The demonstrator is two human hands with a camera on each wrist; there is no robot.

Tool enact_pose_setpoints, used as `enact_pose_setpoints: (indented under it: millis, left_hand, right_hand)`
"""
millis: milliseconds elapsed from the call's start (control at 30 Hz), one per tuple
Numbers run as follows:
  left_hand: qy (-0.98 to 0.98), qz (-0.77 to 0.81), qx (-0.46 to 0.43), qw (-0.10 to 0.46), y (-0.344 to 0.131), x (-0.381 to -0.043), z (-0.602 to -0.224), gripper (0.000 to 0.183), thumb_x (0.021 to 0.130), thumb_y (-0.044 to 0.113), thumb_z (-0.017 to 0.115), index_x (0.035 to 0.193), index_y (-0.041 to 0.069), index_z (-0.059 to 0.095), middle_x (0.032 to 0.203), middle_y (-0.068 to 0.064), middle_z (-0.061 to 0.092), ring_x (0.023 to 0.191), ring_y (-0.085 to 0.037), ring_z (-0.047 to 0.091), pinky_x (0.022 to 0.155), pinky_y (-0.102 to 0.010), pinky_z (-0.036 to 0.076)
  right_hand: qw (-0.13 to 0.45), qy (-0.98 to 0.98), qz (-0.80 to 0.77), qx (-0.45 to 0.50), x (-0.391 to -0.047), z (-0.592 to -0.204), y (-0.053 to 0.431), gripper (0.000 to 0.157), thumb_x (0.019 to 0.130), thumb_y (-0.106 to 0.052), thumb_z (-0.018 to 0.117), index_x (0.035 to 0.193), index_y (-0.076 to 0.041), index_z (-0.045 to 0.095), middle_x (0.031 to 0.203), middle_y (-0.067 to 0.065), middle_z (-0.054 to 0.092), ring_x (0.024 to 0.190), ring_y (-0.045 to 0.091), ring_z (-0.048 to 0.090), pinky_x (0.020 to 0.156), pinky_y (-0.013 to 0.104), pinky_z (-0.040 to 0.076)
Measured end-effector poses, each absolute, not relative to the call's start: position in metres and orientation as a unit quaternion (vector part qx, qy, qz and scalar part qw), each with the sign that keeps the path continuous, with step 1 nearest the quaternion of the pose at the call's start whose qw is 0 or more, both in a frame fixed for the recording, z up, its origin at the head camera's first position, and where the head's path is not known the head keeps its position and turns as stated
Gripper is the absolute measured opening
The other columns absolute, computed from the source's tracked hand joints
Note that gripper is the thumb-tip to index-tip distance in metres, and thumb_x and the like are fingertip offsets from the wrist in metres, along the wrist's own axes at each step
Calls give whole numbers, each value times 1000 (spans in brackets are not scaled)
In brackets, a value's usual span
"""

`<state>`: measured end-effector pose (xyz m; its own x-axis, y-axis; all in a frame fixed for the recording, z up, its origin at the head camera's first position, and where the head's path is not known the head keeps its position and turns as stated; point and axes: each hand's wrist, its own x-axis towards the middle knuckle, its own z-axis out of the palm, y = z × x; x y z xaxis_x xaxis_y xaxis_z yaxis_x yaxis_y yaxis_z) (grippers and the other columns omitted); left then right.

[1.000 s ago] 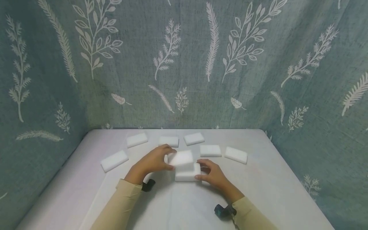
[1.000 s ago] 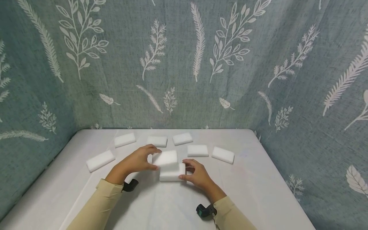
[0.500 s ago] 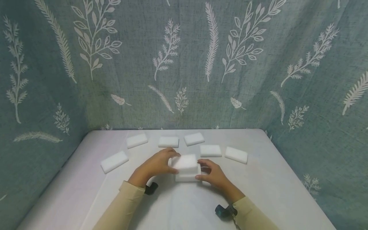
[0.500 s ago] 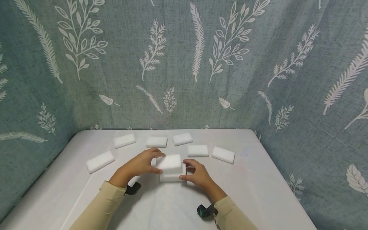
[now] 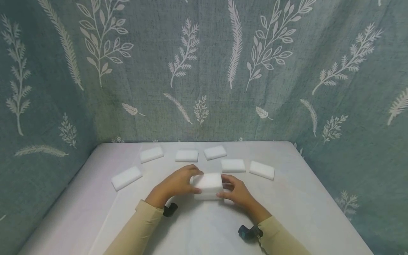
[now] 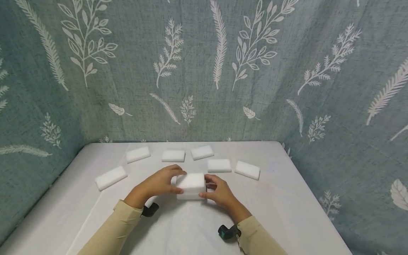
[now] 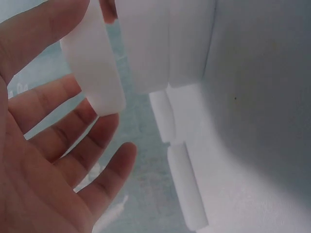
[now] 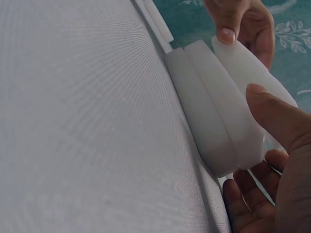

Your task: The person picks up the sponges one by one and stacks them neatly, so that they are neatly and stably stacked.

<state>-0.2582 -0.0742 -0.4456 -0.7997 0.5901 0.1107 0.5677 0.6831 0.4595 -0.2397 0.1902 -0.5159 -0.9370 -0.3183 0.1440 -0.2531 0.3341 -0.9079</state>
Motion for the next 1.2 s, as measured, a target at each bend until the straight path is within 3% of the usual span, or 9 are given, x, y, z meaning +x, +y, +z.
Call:
enact_pose_setpoints:
  millis: [433, 733, 1200]
  left_hand:
    - [916, 237, 323, 27, -70, -259, -446, 57, 74, 34, 85, 123, 13, 67, 117, 1, 60, 109, -17, 56, 95, -39, 46]
    - [917, 231, 323, 31, -69, -258, -447, 57, 74, 36, 84, 123, 13, 67, 117, 2, 60, 108, -16, 56, 94, -38, 47]
    - [919, 230, 319, 38, -70, -263, -446, 62, 73, 33, 85, 127, 13, 64, 121, 0, 59, 113, -17, 54, 98, -39, 45]
  right_hand:
    - [36, 815, -558, -154, -239, -514, 186, 75, 76, -9, 83, 140, 1, 46, 137, 22, 50, 120, 40, 54, 98, 46, 45]
    - [47, 812, -558, -162, -241, -514, 189, 81, 72, -29, 87, 140, -8, 49, 139, 15, 51, 119, 34, 56, 96, 39, 47]
    - [53, 810, -565, -146, -245, -514, 190, 79, 73, -28, 87, 140, -11, 49, 138, 14, 52, 119, 34, 56, 95, 42, 48]
